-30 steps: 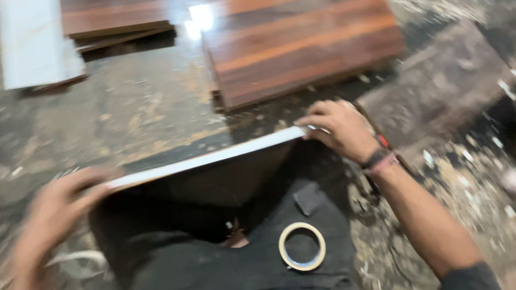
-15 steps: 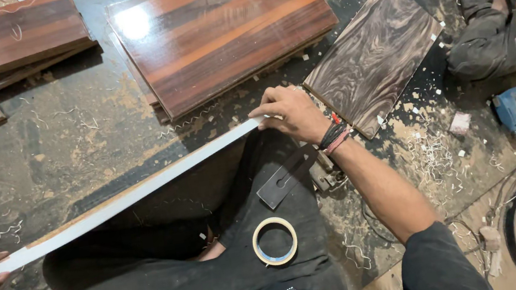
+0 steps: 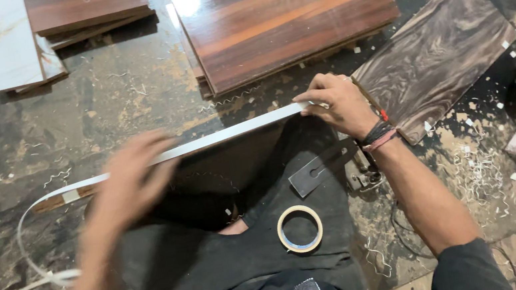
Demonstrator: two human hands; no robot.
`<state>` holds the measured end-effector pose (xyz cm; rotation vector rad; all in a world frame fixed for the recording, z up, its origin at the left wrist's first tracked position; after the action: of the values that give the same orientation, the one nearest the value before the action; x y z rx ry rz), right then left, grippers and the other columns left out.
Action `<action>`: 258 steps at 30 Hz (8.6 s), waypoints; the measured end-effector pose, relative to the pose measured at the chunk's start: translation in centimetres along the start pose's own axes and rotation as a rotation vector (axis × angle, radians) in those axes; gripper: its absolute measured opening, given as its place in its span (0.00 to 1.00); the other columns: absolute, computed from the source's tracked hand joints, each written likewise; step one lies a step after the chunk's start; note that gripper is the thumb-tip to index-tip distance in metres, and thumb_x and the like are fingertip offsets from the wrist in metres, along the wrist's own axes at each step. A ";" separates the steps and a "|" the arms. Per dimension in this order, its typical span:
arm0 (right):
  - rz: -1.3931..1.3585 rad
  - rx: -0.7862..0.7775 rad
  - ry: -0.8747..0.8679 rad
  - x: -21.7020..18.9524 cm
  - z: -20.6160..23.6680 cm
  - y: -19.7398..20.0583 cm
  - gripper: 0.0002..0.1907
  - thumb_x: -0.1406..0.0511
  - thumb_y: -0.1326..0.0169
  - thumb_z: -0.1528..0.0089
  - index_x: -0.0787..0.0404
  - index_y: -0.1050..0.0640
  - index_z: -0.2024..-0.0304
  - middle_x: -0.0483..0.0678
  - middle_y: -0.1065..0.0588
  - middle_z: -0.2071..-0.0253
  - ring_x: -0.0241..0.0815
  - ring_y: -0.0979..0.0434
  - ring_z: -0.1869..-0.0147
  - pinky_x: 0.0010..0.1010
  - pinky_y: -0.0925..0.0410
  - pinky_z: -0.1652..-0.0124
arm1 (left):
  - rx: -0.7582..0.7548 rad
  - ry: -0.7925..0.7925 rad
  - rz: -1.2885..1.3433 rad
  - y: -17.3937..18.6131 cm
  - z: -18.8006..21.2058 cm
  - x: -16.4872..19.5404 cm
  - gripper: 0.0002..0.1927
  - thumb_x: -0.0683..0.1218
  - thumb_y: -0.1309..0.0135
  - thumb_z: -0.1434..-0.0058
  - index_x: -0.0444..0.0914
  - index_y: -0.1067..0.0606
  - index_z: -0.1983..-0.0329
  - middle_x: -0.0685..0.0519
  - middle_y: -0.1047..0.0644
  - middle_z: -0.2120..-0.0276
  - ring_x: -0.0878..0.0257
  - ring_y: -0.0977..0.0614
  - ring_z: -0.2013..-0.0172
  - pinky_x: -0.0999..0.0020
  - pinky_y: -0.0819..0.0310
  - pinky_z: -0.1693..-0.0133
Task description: The person sits on the floor with a narrow particle board strip across their lap and applies white edge banding tape to its raw edge. They press the tape along the edge by hand, then run a hand-held iron along the strip to heat and adhere the banding, working along the length of the board.
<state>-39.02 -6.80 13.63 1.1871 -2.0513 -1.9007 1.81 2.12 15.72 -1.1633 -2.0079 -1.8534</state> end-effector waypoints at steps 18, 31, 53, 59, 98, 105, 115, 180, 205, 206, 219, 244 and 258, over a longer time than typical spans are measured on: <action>0.122 -0.085 -0.955 11.1 15.9 -4.9 0.24 0.50 0.46 0.33 0.58 0.22 0.42 0.58 0.20 0.51 0.56 0.20 0.47 0.43 0.29 0.50 | 0.158 -0.203 0.047 -17.4 -12.4 8.5 0.08 0.43 0.43 0.38 0.42 0.19 0.56 0.54 0.18 0.55 0.54 0.16 0.57 0.61 0.21 0.60; -0.122 0.075 -0.845 11.9 17.8 -7.4 0.20 0.54 0.54 0.28 0.64 0.23 0.55 0.61 0.23 0.62 0.59 0.24 0.56 0.45 0.33 0.57 | 0.174 -0.185 0.130 -16.6 -13.1 8.9 0.04 0.45 0.42 0.37 0.42 0.20 0.60 0.55 0.18 0.59 0.53 0.16 0.61 0.59 0.22 0.62; -0.020 0.048 -0.503 3.5 -0.7 8.2 0.16 0.56 0.53 0.29 0.62 0.24 0.56 0.59 0.23 0.70 0.61 0.21 0.63 0.47 0.32 0.62 | 0.168 -0.161 0.156 -17.2 -13.1 7.9 0.04 0.45 0.42 0.40 0.42 0.22 0.63 0.55 0.18 0.62 0.52 0.17 0.62 0.56 0.23 0.65; 0.090 -0.031 -0.433 1.6 -2.4 6.7 0.16 0.54 0.54 0.30 0.58 0.26 0.55 0.62 0.23 0.69 0.68 0.22 0.64 0.56 0.32 0.65 | 0.127 -0.210 0.142 -17.0 -12.9 7.8 0.03 0.45 0.45 0.37 0.42 0.24 0.63 0.54 0.20 0.64 0.52 0.17 0.60 0.56 0.23 0.66; -0.092 -0.058 -0.429 -6.6 -6.7 1.0 0.19 0.52 0.53 0.30 0.59 0.26 0.52 0.60 0.22 0.70 0.62 0.19 0.67 0.49 0.30 0.69 | 0.137 -0.181 -0.214 -8.9 -5.2 2.4 0.04 0.45 0.44 0.41 0.41 0.26 0.65 0.54 0.23 0.68 0.56 0.19 0.65 0.60 0.23 0.66; -0.293 -0.100 -0.361 -11.8 -9.0 -2.8 0.20 0.50 0.51 0.32 0.60 0.25 0.55 0.58 0.21 0.70 0.60 0.18 0.62 0.46 0.29 0.62 | 0.154 -0.179 -0.332 -4.4 -2.1 1.6 0.05 0.46 0.41 0.42 0.41 0.24 0.65 0.56 0.20 0.62 0.58 0.20 0.61 0.61 0.24 0.62; -0.229 0.082 -0.272 -2.0 -3.8 3.6 0.17 0.57 0.45 0.28 0.60 0.22 0.43 0.53 0.19 0.52 0.43 0.18 0.51 0.35 0.27 0.53 | 0.157 -0.149 -0.330 -4.1 -2.1 1.3 0.07 0.47 0.39 0.41 0.41 0.25 0.66 0.57 0.21 0.64 0.57 0.21 0.63 0.60 0.26 0.61; -0.484 0.019 -0.037 -21.7 -14.7 -11.0 0.14 0.59 0.53 0.27 0.62 0.26 0.48 0.58 0.23 0.66 0.58 0.20 0.63 0.45 0.30 0.63 | 0.089 0.095 -0.597 5.7 8.3 -7.2 0.13 0.58 0.38 0.39 0.49 0.18 0.57 0.57 0.23 0.67 0.57 0.22 0.61 0.60 0.30 0.60; -0.477 0.167 -0.640 9.7 0.9 8.9 0.10 0.62 0.50 0.21 0.62 0.23 0.43 0.40 0.28 0.66 0.25 0.33 0.70 0.21 0.40 0.71 | 0.139 -0.029 -0.352 -0.5 2.8 -3.5 0.12 0.48 0.37 0.38 0.40 0.22 0.55 0.54 0.21 0.58 0.55 0.23 0.58 0.61 0.26 0.55; -0.498 0.171 -0.639 10.3 1.2 9.2 0.10 0.62 0.50 0.21 0.62 0.24 0.44 0.40 0.29 0.66 0.26 0.34 0.71 0.21 0.40 0.72 | 0.140 -0.024 -0.354 -0.4 2.8 -3.5 0.11 0.48 0.37 0.38 0.40 0.22 0.55 0.54 0.21 0.59 0.55 0.23 0.58 0.60 0.26 0.55; -0.235 0.026 -0.171 -6.2 -6.9 -2.6 0.18 0.56 0.51 0.26 0.62 0.25 0.43 0.54 0.22 0.64 0.49 0.19 0.65 0.38 0.29 0.66 | 0.104 0.012 -0.367 -0.6 3.0 -3.8 0.11 0.49 0.39 0.36 0.40 0.21 0.56 0.53 0.21 0.60 0.54 0.23 0.57 0.60 0.25 0.55; -0.362 0.134 -0.511 1.6 -2.3 4.7 0.12 0.61 0.48 0.23 0.66 0.25 0.47 0.41 0.28 0.67 0.27 0.31 0.69 0.25 0.36 0.70 | 0.161 -0.288 -0.169 1.9 -6.8 7.2 0.15 0.51 0.41 0.30 0.36 0.27 0.51 0.47 0.24 0.61 0.48 0.19 0.65 0.56 0.25 0.67; -0.478 0.118 -0.557 0.7 -2.2 4.3 0.11 0.61 0.49 0.23 0.64 0.27 0.47 0.39 0.29 0.68 0.26 0.33 0.72 0.22 0.39 0.73 | -0.068 0.007 -0.298 3.2 2.0 -4.0 0.13 0.55 0.40 0.37 0.46 0.19 0.53 0.54 0.22 0.61 0.53 0.20 0.57 0.58 0.24 0.63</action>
<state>-40.24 -9.39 17.56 1.3963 -2.3161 -2.6100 7.27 1.98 15.41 -0.9107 -2.2325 -2.0704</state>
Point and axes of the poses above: each hand's wrist, its own z-axis away from the middle knuckle, its own y-axis out of the back of the hand, x = y × z, the point moved 2 cm from there along -z, towards the middle knuckle
